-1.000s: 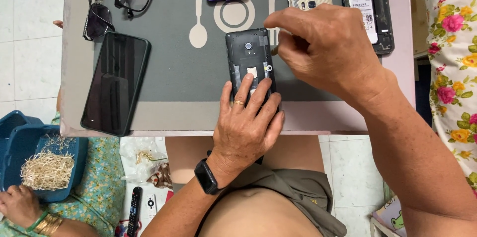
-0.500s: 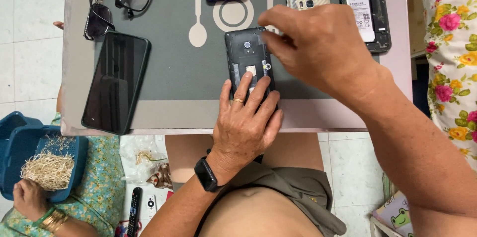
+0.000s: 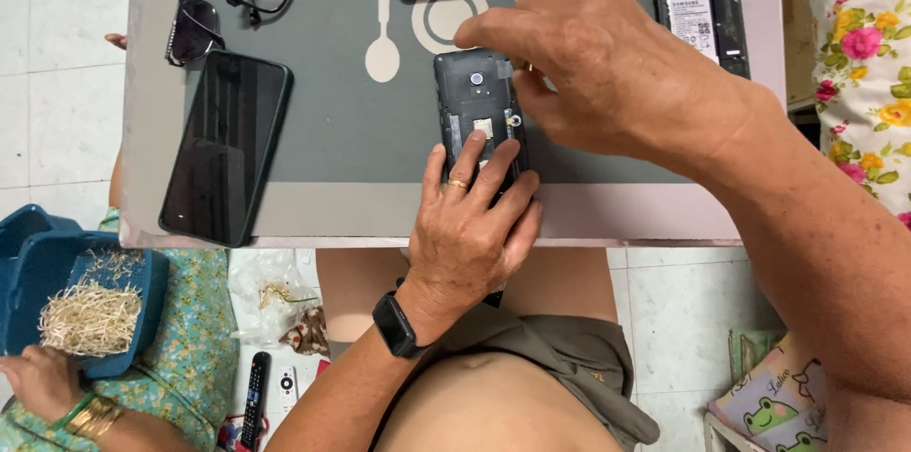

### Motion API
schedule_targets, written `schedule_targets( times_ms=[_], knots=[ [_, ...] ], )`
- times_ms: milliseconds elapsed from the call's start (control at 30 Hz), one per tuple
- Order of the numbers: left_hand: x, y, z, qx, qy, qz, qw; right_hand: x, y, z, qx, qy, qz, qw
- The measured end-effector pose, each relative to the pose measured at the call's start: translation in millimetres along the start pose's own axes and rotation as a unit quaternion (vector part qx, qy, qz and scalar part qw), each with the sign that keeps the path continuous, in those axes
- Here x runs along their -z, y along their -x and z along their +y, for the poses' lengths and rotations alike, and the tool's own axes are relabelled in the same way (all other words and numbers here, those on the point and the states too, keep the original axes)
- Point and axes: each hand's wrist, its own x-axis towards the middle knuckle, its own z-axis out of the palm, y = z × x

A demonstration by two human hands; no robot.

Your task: A person uses a precision tool to adjust or repair the internal SIM and SD card slots of a disassembled mobile phone.

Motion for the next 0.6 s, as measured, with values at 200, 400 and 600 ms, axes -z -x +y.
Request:
schedule_targets(
  times_ms=[200,400,600],
  knots=[
    [-0.6,0.7,-0.4,-0.005,-0.014,0.001,1.0,-9.1,0.8,9.4,0.028,0.035,0.068,0.997],
    [-2.1,2.0,-0.5,-0.004,-0.003,-0.002,1.0,1.3,-4.2,5.9,0.009,-0.046,-0.03,0.998],
    [-0.8,0.4,-1.0,-0.011,-0.015,-0.003,1.0,-19.7,6.1,19.0,0.001,0.14,0.066,0.988]
  ],
)
